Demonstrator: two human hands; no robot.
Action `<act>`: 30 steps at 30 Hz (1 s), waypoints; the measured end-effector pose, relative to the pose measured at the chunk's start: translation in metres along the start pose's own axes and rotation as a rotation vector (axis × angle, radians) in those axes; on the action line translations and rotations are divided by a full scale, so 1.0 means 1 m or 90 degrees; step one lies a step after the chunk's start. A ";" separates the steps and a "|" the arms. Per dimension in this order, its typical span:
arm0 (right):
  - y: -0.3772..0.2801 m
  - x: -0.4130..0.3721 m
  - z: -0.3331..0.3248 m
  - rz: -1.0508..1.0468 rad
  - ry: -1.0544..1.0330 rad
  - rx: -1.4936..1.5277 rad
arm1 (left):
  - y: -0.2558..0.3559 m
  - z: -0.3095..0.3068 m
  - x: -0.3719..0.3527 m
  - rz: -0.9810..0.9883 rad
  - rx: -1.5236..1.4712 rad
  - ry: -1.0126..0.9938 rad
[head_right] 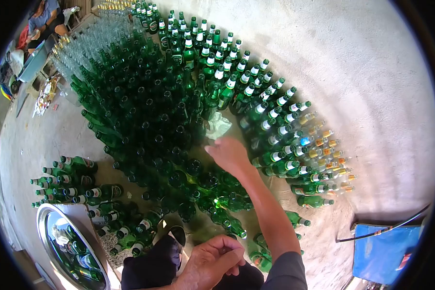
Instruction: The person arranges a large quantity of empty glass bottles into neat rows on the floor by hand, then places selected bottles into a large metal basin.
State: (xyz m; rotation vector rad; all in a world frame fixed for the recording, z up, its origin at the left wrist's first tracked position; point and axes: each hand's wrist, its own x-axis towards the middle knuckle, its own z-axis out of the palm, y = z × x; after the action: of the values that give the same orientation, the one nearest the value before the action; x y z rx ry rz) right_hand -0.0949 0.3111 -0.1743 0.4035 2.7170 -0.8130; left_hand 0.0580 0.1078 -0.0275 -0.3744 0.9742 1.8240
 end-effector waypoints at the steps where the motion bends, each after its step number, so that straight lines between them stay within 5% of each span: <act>1: 0.006 -0.012 -0.001 0.000 0.000 -0.004 | 0.001 0.000 -0.001 -0.001 0.009 -0.002; 3: 0.019 -0.037 -0.001 -0.047 0.185 -0.047 | 0.001 0.001 -0.004 -0.001 0.016 -0.005; 6: 0.038 -0.052 0.002 -0.113 0.225 -0.175 | -0.005 -0.002 -0.006 0.003 0.004 -0.014; 10: 0.042 -0.043 0.020 -0.024 0.087 -0.221 | -0.019 -0.010 -0.003 0.028 0.036 -0.050; 13: 0.059 -0.027 0.046 -0.067 0.181 -0.155 | -0.021 -0.010 -0.004 0.031 0.031 -0.047; 30: 0.015 0.027 0.058 -0.221 0.200 -0.113 | -0.023 -0.011 0.004 -0.010 0.011 -0.054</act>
State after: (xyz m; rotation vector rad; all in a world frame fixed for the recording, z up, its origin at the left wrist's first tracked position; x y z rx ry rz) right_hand -0.1045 0.2954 -0.2374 0.0164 3.1773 -0.6228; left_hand 0.0749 0.1059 -0.0475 -0.2907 0.9255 1.8020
